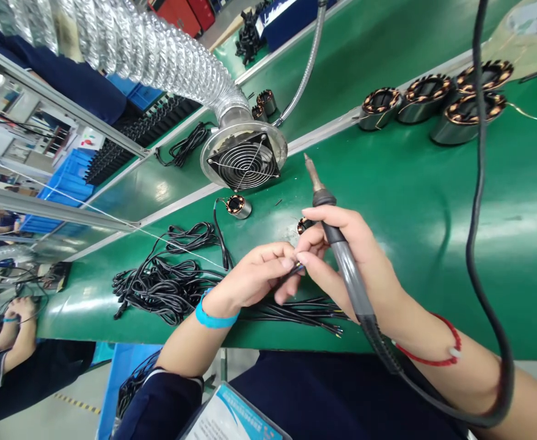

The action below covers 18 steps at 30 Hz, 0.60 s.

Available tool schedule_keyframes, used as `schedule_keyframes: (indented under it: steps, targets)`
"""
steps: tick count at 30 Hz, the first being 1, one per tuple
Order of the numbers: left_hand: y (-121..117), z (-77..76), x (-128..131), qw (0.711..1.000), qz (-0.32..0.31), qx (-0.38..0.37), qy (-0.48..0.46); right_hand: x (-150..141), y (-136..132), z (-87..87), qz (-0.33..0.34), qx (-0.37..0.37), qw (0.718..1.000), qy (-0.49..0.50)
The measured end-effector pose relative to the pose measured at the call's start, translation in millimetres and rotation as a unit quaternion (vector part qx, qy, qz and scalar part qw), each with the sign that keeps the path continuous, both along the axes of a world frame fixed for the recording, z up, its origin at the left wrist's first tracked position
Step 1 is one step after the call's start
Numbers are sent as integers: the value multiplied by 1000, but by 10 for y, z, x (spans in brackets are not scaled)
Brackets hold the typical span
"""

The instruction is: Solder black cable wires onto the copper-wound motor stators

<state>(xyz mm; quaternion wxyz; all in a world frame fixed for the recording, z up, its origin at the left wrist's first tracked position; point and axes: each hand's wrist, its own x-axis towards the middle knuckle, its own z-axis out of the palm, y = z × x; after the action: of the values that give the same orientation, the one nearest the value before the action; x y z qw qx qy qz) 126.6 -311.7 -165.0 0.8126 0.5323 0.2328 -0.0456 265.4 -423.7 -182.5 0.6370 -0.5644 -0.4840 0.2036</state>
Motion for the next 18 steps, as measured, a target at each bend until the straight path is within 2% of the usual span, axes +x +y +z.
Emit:
schedule_keyframes:
  steps: [2,4,7,9,13,18]
  targets:
    - [45,-1,10,998,40,40,4,-4,26,-46,-6,-14,1000,-15]
    - [116,-35,46,988,101,120,6,9,39,-108,-21,-44,998,-36]
    - [253,-151,132,959,177,216,48,50,6,-167,-87,-116,985,-96]
    - [334,-239,183,941,210,255,74,78,-51,-166,-123,-135,972,-145]
    - [406,-336,220,936,207,280,56,104,-177,-180,-161,-68,965,-194]
    - [396,-348,201,938,199,283,26,78,-248,-384,-202,-15,957,-208]
